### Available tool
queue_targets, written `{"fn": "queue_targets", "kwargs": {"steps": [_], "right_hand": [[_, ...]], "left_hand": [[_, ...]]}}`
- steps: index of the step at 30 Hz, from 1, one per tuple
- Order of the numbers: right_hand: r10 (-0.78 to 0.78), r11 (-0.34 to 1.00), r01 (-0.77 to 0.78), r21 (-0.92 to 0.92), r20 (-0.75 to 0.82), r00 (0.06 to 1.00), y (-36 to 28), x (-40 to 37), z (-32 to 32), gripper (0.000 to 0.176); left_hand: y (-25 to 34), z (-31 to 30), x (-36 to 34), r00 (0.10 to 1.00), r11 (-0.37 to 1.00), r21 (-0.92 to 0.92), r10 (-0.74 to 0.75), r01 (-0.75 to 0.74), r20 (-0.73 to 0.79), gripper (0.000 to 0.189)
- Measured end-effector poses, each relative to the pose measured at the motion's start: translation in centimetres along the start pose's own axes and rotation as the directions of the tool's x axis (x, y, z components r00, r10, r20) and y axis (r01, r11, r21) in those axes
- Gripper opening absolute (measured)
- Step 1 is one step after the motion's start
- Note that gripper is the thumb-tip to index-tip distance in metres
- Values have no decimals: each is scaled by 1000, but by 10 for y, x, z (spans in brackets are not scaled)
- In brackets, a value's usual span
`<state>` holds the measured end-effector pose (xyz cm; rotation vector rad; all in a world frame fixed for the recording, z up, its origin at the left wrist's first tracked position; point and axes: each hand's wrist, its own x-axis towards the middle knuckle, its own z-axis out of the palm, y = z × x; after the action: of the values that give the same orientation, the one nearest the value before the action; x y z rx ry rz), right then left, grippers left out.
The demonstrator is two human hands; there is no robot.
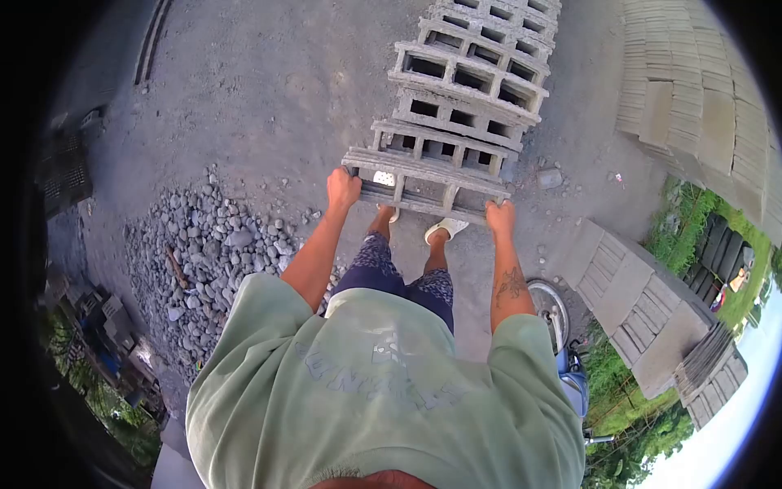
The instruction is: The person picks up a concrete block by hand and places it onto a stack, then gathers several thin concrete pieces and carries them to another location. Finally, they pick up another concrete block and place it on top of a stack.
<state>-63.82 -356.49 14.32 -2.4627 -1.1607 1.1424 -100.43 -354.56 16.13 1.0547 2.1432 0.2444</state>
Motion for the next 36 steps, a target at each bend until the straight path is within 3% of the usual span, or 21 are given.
{"fn": "queue_targets", "kwargs": {"steps": [1, 7, 9, 10, 12, 13, 15, 16, 18, 19, 20, 22, 23, 25, 26, 29, 32, 36], "right_hand": [[19, 998, -20, 64, 17, 1000, -6, 12, 5, 35], [18, 996, -24, -89, -66, 998, -13, 82, 23, 39], [-115, 918, 76, -390, -77, 990, -22, 92, 22, 46], [-118, 919, 80, -385, -75, 990, -21, 97, 26, 46], [-128, 936, 27, -352, -268, 955, -14, 95, 31, 56], [-123, 936, 23, -350, -266, 956, -5, 92, 33, 56], [-292, 830, 112, -547, -255, 922, 5, 98, 31, 60], [-294, 831, 108, -546, -266, 918, 2, 99, 26, 60], [-73, 896, 40, -442, -59, 996, -13, 96, 15, 64], [-65, 898, 28, -439, -70, 995, -21, 93, 13, 64], [-56, 895, 30, -446, -45, 997, -29, 93, 13, 61], [-42, 894, 25, -447, -28, 999, -38, 94, 14, 58], [-44, 902, 37, -430, -7, 999, -38, 95, 15, 54], [-38, 913, 39, -406, 11, 999, -34, 99, 19, 51], [-56, 921, 35, -387, -42, 998, -29, 102, 25, 48], [-54, 936, 25, -352, -72, 996, -22, 106, 29, 43], [-81, 940, 63, -336, -40, 996, -19, 116, 20, 42], [-116, 948, 106, -300, -17, 993, -20, 112, 13, 43]], "left_hand": [[7, 6, 18, 1000, 1000, 20, -6, 6, 0, 23], [30, 41, 74, 999, 999, 44, -34, 32, 34, 26], [40, 46, 77, 997, 995, 69, -74, 73, 19, 26], [45, 47, 79, 997, 995, 72, -73, 72, 13, 26], [51, 48, 74, 996, 995, 35, -90, 91, -16, 26], [51, 44, 72, 996, 995, 40, -90, 90, -14, 26], [59, 32, 77, 983, 990, 42, -141, 137, 121, 38], [57, 33, 77, 984, 991, 37, -130, 127, 121, 38], [49, 43, 76, 962, 977, -157, 98, -141, -255, 55], [51, 42, 75, 963, 976, -157, 109, -151, -247, 55], [55, 40, 75, 956, 967, 89, 250, -238, -153, 59], [63, 40, 77, 901, 776, 500, 434, -384, 18, 61], [63, 41, 83, 897, 771, 501, 441, -392, 24, 61], [64, 37, 101, 754, 501, 612, 602, -613, 262, 55], [65, 38, 108, 750, 494, 612, 603, -618, 271, 55], [69, 36, 121, 746, 570, 483, 484, -665, 457, 23], [70, 40, 120, 694, 460, 525, 553, -716, 462, 15], [65, 54, 122, 714, 504, 510, 553, -697, 430, 15]]}}
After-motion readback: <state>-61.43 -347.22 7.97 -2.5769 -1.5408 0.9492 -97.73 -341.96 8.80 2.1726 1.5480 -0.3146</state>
